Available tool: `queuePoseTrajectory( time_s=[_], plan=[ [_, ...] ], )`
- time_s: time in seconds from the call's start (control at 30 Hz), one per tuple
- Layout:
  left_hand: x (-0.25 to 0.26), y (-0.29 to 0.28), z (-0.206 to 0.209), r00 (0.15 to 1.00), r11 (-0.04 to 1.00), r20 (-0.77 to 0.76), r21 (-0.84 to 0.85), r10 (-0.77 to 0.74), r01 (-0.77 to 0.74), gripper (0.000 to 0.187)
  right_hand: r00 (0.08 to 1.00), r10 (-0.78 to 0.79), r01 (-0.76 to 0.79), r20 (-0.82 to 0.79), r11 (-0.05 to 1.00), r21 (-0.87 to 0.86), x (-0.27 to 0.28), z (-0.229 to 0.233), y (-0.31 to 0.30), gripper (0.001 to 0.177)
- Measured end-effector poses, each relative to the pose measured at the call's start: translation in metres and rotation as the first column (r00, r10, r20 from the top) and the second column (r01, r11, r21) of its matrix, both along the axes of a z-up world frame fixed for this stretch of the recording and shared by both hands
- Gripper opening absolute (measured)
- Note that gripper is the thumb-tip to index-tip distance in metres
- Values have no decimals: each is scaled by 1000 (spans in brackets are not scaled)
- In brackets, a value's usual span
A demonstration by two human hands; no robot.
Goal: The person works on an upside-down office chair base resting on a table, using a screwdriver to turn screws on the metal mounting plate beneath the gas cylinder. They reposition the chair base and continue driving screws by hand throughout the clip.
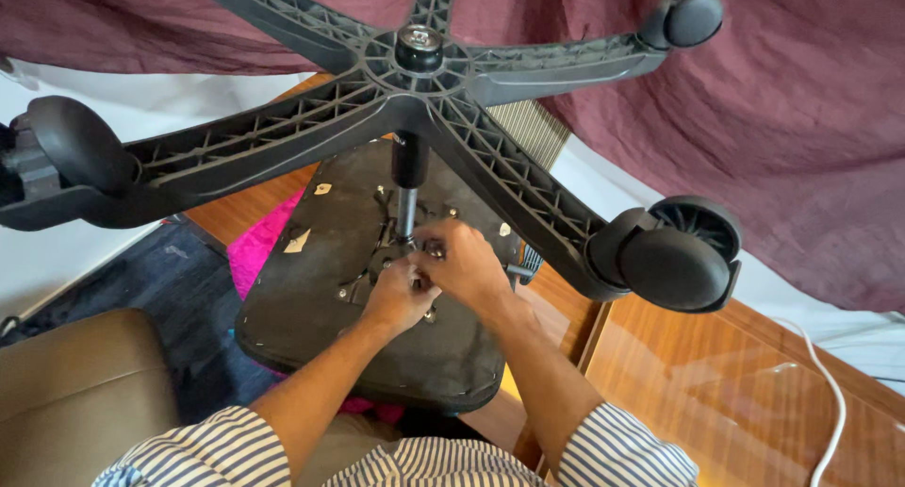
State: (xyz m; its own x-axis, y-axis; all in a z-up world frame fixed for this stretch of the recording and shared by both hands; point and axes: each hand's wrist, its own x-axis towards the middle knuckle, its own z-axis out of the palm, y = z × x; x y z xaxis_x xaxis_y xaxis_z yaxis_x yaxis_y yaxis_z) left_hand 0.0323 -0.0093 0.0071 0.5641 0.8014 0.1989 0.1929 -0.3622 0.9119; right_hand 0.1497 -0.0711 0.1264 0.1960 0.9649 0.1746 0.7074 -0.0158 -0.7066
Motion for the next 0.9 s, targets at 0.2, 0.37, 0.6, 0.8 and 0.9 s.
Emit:
queuePoseTrajectory(
  time_s=[0.2, 0.37, 0.6, 0.8, 0.9],
  plan=[
    [-5, -13, 15, 982, 997, 174, 20, -73, 70, 32, 999, -36, 35, -15, 996, -84, 15, -2, 2, 21],
    [-7, -10, 18, 996, 998, -65, 28, 53, -52, 29, 994, -111, 111, -5, 993, -51, 6, -2, 1, 24],
    [0, 0, 5, 999, 999, -27, -46, -25, 23, 27, 995, -97, 98, 29, 993, -62, 11, 4, 3, 23],
    [4, -1, 4, 988, 998, -152, -47, 26, -34, 26, 997, -76, 73, -28, 992, -108, 15, 6, 4, 17],
    [4, 2, 5, 999, 1000, -44, -13, -25, 25, 25, 995, -73, 66, -62, 993, -103, 13, 6, 3, 17]
  ],
)
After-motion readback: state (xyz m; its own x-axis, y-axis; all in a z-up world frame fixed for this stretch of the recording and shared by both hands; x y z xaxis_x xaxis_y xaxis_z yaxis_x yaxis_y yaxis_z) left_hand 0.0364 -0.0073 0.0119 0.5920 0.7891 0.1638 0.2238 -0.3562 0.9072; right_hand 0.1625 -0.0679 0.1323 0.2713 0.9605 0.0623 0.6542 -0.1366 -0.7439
